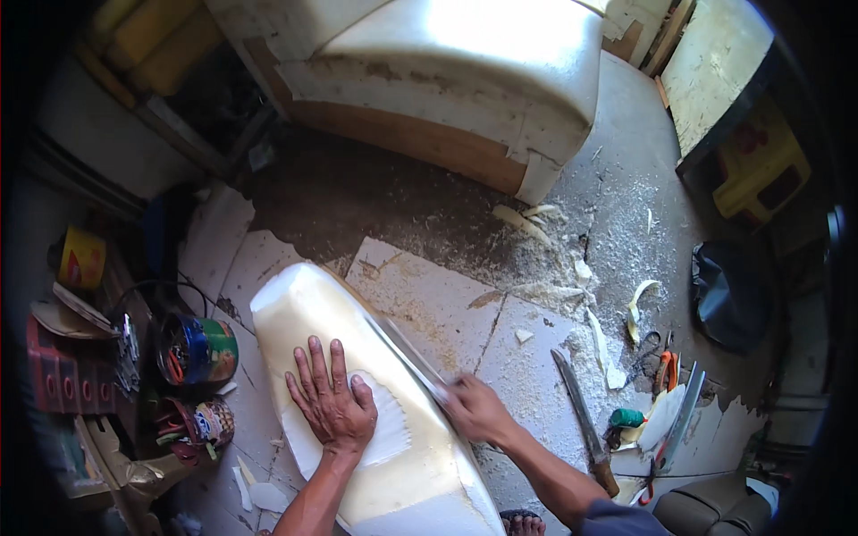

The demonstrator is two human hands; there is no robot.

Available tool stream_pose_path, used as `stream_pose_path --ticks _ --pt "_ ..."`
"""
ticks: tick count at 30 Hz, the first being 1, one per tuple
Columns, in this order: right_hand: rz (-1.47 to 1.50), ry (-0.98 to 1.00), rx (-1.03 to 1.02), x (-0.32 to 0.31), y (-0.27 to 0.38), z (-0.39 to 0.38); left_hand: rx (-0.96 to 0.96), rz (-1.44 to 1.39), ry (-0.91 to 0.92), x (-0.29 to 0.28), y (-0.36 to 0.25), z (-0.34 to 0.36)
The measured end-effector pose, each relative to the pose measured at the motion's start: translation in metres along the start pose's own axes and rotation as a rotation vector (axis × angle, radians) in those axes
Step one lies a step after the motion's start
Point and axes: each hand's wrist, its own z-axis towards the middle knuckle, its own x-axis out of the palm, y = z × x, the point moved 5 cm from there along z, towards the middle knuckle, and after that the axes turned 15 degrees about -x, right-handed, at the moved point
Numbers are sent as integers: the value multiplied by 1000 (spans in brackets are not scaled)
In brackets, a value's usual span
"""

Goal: The person shapes a foam seat by hand using a large metal blade and a rasp, shaving down the edges and smoothing the surface.

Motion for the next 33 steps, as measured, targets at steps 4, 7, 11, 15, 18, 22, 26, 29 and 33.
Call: stream_pose_path --ticks 4,7,11,15,18,22,26,29,33 --pt "13 -7 -48 14 22 148 14 5 -29 -6 -2 2" --pt "-29 -130 -181 21 20 163 3 7 -4 -5 -1 2" --pt "-109 64 -60 13 -1 37 -5 -1 -3 -3 2 0" --pt "-36 -26 -25 -2 0 -100 5 11 -24 1 3 -2" --pt "-97 -65 -30 -1 15 -83 19 26 -9 4 1 0" --pt "3 -5 3 10 13 104 27 14 -46 -4 0 3" --pt "-28 58 -49 19 10 121 19 -18 -37 -2 3 4" --pt "-231 102 12 15 9 28 -1 -40 -50 2 6 3" --pt "-121 1 179 21 23 -152 -4 -57 -73 3 8 2"
